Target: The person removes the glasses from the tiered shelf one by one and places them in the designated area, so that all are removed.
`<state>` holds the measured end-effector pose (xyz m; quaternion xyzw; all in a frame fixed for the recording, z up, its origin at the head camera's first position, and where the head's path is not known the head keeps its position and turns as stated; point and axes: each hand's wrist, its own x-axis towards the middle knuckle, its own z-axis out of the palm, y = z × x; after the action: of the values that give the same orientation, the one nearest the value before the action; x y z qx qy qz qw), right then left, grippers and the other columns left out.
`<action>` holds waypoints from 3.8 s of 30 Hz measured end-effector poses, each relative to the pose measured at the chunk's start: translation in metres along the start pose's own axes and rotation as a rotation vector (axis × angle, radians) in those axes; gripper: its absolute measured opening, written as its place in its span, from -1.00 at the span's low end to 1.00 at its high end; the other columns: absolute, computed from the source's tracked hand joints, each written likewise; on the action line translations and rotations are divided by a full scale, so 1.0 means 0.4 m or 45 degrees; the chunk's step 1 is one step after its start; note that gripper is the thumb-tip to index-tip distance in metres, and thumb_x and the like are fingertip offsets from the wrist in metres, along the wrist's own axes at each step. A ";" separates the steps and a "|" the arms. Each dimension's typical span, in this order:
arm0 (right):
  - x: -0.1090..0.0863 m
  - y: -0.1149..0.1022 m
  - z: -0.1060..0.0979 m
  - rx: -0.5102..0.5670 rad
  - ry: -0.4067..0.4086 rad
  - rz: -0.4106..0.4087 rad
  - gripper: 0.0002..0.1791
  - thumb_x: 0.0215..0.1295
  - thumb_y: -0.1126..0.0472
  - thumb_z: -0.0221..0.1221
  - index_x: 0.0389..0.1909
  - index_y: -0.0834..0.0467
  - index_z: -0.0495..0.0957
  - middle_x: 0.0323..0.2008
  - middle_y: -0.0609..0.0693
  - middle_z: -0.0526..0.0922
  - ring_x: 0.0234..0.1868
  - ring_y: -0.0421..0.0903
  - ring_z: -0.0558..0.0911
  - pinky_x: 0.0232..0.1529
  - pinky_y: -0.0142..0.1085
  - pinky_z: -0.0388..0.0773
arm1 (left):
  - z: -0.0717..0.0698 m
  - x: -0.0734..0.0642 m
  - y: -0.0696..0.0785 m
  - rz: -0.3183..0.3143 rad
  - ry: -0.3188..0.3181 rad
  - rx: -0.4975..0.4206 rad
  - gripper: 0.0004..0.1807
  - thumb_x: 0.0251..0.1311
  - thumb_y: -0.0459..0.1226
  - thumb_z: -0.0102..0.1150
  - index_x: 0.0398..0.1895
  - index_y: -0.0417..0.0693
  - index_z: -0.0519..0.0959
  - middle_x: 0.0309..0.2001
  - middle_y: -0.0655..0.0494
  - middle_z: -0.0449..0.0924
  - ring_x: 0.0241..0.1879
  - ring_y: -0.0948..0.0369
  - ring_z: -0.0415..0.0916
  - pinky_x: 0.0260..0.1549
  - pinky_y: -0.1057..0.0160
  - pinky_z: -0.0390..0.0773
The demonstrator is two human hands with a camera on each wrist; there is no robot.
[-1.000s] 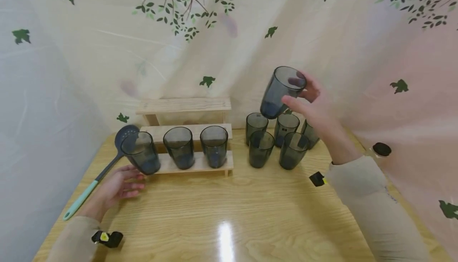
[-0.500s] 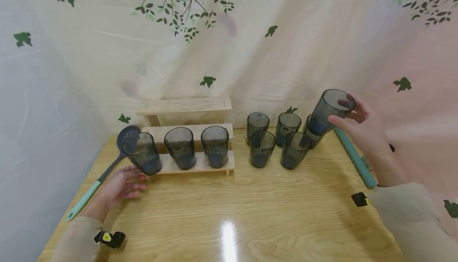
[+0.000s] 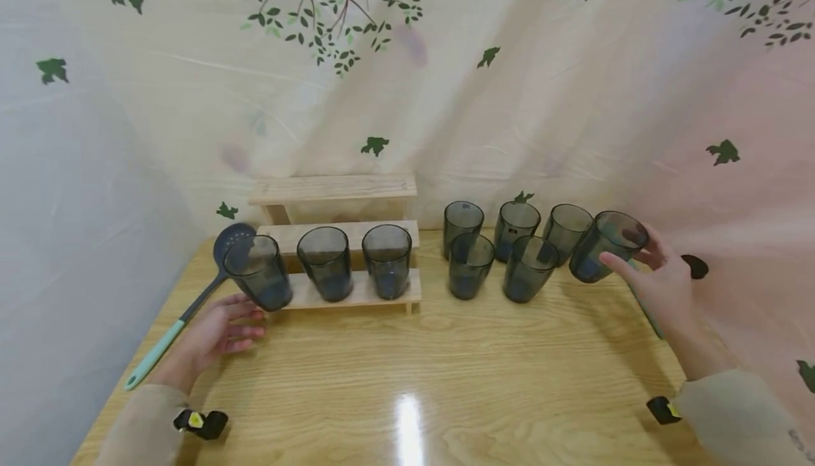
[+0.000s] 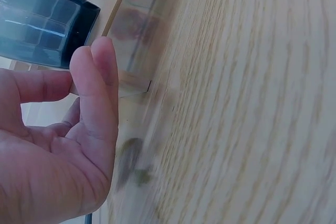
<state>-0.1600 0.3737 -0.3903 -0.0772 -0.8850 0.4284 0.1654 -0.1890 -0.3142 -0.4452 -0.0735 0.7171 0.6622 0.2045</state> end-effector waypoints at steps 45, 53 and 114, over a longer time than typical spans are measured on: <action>0.010 0.113 0.058 -0.010 -0.247 -0.207 -0.08 0.31 0.11 0.39 0.55 0.23 0.11 0.31 0.31 0.43 0.02 -0.56 0.38 -0.20 -0.63 0.44 | 0.003 -0.007 0.001 0.029 0.015 0.004 -0.38 0.56 -0.17 -0.07 0.49 -0.29 0.04 -0.08 0.12 0.57 -0.28 0.22 0.67 -0.41 0.31 0.66; 0.010 0.115 0.052 -0.029 -0.266 -0.182 -0.07 0.33 0.09 0.37 0.57 0.23 0.07 0.34 0.32 0.40 0.03 -0.53 0.36 -0.19 -0.63 0.43 | 0.008 -0.007 -0.003 0.025 0.002 0.007 -0.44 0.56 -0.17 -0.06 0.44 -0.28 0.10 -0.07 0.12 0.57 -0.23 0.19 0.66 -0.37 0.28 0.66; -0.040 -0.442 0.532 0.674 -0.723 -0.416 0.25 0.12 -0.02 0.52 0.63 -0.24 -0.18 0.55 -0.19 0.07 0.53 0.00 0.16 0.36 0.17 0.29 | 0.004 -0.011 0.006 0.018 -0.012 -0.032 -0.68 0.57 -0.16 -0.06 0.24 -0.09 0.27 -0.12 0.17 0.58 -0.30 0.24 0.66 -0.51 0.38 0.58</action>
<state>-0.2205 0.1037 -0.3785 0.2304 -0.7555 0.6133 -0.0051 -0.1856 -0.3133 -0.4412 -0.0679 0.7083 0.6729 0.2024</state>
